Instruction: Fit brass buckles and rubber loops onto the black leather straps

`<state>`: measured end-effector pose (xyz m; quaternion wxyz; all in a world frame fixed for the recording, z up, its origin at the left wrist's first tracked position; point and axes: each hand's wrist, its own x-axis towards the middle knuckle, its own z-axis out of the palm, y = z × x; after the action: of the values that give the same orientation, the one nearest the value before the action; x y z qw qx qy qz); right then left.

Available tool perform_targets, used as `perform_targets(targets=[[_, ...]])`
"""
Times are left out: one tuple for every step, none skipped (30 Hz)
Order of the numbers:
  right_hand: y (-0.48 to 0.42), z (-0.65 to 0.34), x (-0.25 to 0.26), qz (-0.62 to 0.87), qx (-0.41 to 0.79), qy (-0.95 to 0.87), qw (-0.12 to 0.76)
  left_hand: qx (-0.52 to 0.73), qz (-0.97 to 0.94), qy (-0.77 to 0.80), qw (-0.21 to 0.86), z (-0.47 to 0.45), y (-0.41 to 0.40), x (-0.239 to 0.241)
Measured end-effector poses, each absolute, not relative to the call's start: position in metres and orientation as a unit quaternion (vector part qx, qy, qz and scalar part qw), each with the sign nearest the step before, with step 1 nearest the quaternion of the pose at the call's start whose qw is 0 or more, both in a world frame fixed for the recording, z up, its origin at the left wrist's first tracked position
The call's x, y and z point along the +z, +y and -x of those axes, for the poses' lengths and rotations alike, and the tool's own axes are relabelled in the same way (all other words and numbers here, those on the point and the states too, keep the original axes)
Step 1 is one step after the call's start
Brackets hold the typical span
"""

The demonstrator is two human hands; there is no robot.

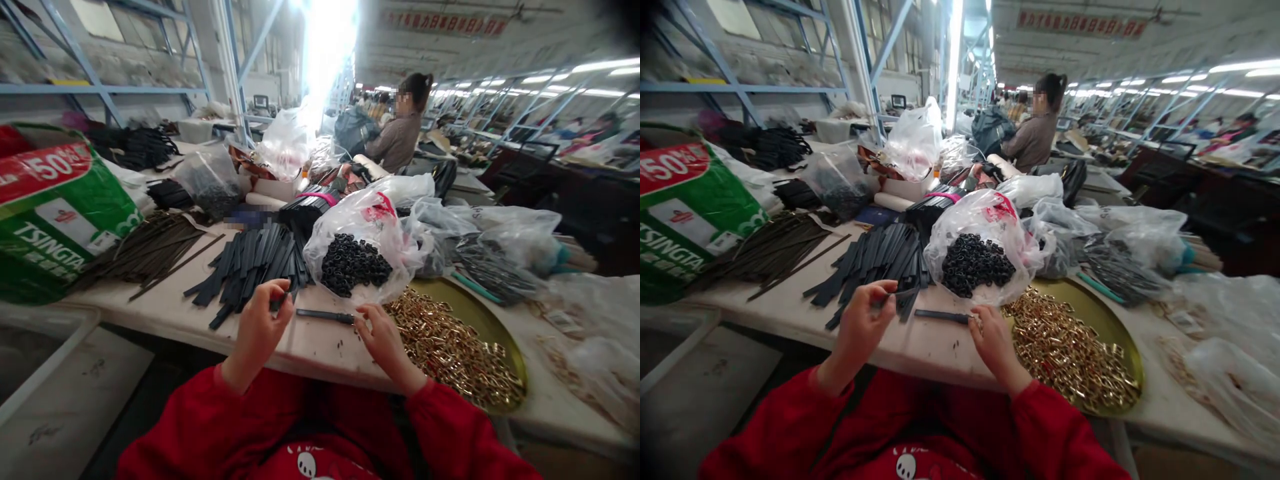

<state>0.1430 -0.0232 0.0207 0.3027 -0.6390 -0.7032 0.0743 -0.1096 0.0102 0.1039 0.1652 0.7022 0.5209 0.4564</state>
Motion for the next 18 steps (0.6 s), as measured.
perform_targets(targets=[[-0.019,-0.145,0.025,0.650,0.070,-0.700,0.289,0.506,-0.678,0.483,0.226,0.106,0.004,0.114],[-0.012,-0.148,0.028,0.663,0.065,-0.695,0.272,0.527,-0.649,0.460,0.298,0.102,-0.003,0.120],[-0.004,-0.150,0.029,0.675,0.060,-0.690,0.254,0.524,-0.617,0.443,0.386,0.097,-0.009,0.121],[0.005,-0.153,0.030,0.685,0.057,-0.687,0.238,0.503,-0.575,0.434,0.478,0.091,-0.015,0.118],[0.016,-0.155,0.029,0.689,0.056,-0.687,0.224,0.466,-0.525,0.433,0.566,0.084,-0.022,0.110],[0.026,-0.156,0.028,0.689,0.058,-0.691,0.213,0.423,-0.470,0.444,0.635,0.078,-0.028,0.099],[0.036,-0.157,0.025,0.685,0.063,-0.697,0.202,0.371,-0.415,0.457,0.694,0.073,-0.035,0.085],[0.044,-0.157,0.021,0.680,0.070,-0.704,0.191,0.312,-0.360,0.463,0.747,0.069,-0.041,0.071],[0.052,-0.156,0.018,0.677,0.079,-0.709,0.179,0.253,-0.314,0.465,0.788,0.066,-0.047,0.058],[0.058,-0.156,0.014,0.675,0.088,-0.713,0.168,0.209,-0.289,0.463,0.811,0.065,-0.051,0.048],[0.063,-0.155,0.011,0.674,0.098,-0.715,0.158,0.177,-0.282,0.458,0.824,0.065,-0.052,0.042],[0.067,-0.155,0.008,0.674,0.107,-0.715,0.151,0.164,-0.286,0.454,0.828,0.065,-0.052,0.039],[0.069,-0.155,0.006,0.675,0.115,-0.714,0.147,0.165,-0.298,0.454,0.823,0.065,-0.048,0.040],[0.070,-0.156,0.006,0.676,0.122,-0.712,0.145,0.174,-0.312,0.457,0.815,0.066,-0.042,0.043],[0.070,-0.157,0.006,0.677,0.128,-0.709,0.147,0.186,-0.320,0.465,0.804,0.065,-0.035,0.047],[0.069,-0.158,0.008,0.679,0.134,-0.707,0.149,0.196,-0.327,0.471,0.796,0.064,-0.026,0.051],[0.066,-0.160,0.009,0.681,0.134,-0.704,0.150,0.201,-0.332,0.474,0.791,0.063,-0.018,0.055],[0.062,-0.161,0.012,0.684,0.138,-0.698,0.160,0.204,-0.334,0.475,0.788,0.061,-0.011,0.058]])
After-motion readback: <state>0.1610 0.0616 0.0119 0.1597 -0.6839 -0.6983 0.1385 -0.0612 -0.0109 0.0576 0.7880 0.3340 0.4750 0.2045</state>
